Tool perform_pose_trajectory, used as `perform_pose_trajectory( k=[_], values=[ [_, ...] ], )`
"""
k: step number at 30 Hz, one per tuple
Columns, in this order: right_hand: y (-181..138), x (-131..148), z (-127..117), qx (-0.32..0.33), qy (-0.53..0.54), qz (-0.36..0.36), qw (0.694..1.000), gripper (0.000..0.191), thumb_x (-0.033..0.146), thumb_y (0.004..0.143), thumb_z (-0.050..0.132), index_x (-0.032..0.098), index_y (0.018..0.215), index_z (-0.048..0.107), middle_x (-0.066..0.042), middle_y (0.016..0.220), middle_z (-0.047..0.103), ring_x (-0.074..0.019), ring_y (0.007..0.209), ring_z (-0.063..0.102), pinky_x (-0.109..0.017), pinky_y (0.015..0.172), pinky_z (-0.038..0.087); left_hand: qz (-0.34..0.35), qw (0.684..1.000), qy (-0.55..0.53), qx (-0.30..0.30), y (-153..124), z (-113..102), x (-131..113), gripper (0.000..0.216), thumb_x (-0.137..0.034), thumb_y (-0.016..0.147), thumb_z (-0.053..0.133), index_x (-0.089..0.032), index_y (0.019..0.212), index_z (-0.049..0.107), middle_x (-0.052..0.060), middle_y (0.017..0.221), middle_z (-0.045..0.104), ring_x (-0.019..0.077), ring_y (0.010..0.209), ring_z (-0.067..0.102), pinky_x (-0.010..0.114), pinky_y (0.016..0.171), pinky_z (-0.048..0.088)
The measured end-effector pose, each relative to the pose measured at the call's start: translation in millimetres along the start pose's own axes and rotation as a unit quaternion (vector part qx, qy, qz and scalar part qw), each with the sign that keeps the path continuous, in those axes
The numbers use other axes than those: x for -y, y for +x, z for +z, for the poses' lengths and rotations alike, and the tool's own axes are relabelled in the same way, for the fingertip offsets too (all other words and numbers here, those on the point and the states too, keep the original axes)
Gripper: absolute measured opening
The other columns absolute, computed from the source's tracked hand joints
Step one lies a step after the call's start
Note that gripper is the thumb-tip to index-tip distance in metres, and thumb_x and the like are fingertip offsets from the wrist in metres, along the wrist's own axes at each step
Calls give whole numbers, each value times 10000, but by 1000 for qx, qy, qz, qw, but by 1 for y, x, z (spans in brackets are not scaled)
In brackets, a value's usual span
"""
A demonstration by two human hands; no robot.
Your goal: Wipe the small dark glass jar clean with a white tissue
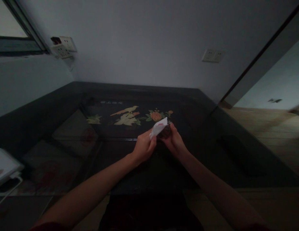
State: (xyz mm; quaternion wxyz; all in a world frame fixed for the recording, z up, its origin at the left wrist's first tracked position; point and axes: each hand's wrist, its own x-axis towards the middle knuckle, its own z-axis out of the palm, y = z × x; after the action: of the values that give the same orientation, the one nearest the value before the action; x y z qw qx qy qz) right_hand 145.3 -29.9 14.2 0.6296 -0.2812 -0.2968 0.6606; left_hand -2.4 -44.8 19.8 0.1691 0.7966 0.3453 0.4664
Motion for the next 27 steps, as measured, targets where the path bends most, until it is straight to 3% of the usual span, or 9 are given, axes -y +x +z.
perform_pose_trajectory(
  k=[3,5,9,17,22,27],
  values=[
    [-4,-6,2,3,-17,16,1000,315,476,713,752,236,905,684,-13,920,752,-222,949,686,-373,829,558,35,999,-21,14,0,1,-1,431,-318,956,291,-156,1175,625,123,1094,698,220,1077,628,356,993,447],
    [-8,-10,4,14,-32,29,999,330,467,696,767,239,920,686,-16,933,750,-220,962,681,-361,827,556,9,999,-30,8,3,2,1,437,-333,960,295,-147,1186,620,128,1129,689,227,1103,617,361,1001,443],
    [-12,-11,8,24,-53,44,997,341,471,703,759,231,935,689,-24,942,748,-216,950,679,-358,818,556,-70,997,-32,3,10,3,8,453,-386,967,288,-121,1012,653,128,994,708,227,930,650,339,854,499],
    [0,-4,-3,-10,-17,31,999,326,496,741,721,217,903,678,-29,920,750,-218,931,689,-382,809,562,-107,994,-10,19,9,6,14,505,-414,981,234,-129,893,642,94,854,691,188,781,619,291,741,480],
    [3,1,-4,-14,-6,10,1000,331,506,749,709,233,935,688,-26,939,755,-222,925,696,-386,808,563,-87,996,-21,7,3,4,5,482,-397,973,263,-128,943,661,110,914,708,214,844,642,322,795,503],
    [-1,4,0,8,0,-7,1000,354,498,745,718,227,971,692,-33,970,752,-235,979,684,-393,851,551,-17,999,-38,3,0,3,0,448,-309,967,281,-133,1208,615,123,1150,690,228,1108,626,350,978,477]
  ],
)
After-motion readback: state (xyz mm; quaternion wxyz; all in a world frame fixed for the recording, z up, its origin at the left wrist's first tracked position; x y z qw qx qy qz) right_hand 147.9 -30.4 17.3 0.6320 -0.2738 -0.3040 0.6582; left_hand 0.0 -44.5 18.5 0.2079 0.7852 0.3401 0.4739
